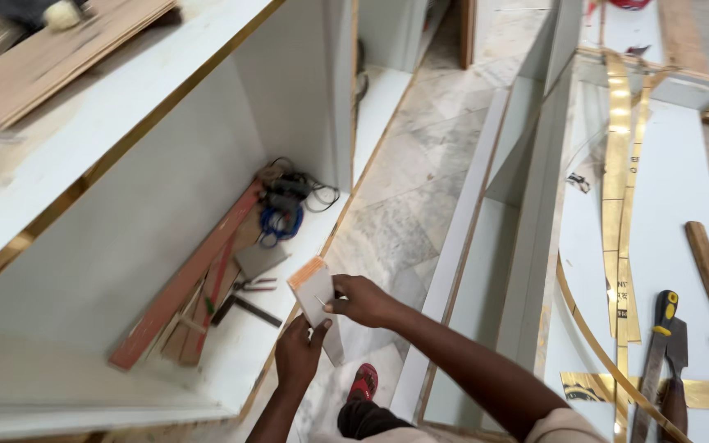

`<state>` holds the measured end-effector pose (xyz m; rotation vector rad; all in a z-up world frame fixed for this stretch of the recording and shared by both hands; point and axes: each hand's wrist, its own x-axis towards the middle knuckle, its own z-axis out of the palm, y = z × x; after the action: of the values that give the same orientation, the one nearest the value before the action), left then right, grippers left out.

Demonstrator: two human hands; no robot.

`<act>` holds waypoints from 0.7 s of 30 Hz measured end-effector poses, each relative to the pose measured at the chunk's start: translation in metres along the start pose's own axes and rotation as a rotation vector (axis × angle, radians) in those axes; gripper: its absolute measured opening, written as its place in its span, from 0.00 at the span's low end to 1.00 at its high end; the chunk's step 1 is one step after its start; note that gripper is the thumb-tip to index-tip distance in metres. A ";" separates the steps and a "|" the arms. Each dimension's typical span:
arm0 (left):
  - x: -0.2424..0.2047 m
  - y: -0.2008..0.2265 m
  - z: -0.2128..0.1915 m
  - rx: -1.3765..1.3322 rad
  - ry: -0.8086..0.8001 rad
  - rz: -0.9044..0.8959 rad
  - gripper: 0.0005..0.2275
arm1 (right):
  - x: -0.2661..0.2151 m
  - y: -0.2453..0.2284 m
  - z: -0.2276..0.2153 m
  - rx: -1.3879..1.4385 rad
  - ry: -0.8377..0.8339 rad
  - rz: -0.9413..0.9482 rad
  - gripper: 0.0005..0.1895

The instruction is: The person assembles wooden furniture components. They pick up small wooden blocks and a long plank, then use a hammer to drive nails into the plank. They also use pliers to remove a nail from a small block and place it into a cabinet frame.

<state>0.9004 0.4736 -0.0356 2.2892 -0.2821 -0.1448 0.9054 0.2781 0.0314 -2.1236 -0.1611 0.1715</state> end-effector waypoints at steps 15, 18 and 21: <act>0.240 0.036 0.114 -0.073 -0.052 0.250 0.11 | 0.119 0.119 -0.052 -0.012 0.738 0.330 0.57; 0.277 0.067 0.139 -0.229 -0.077 0.325 0.10 | 0.135 0.153 -0.061 0.025 0.970 0.281 0.56; 0.320 0.085 0.167 -0.155 -0.073 0.407 0.11 | 0.159 0.199 -0.080 0.141 1.028 0.289 0.40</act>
<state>1.1648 0.2185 -0.0883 2.0302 -0.7399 -0.0386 1.0853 0.1362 -0.1046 -1.8403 0.7360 -0.7156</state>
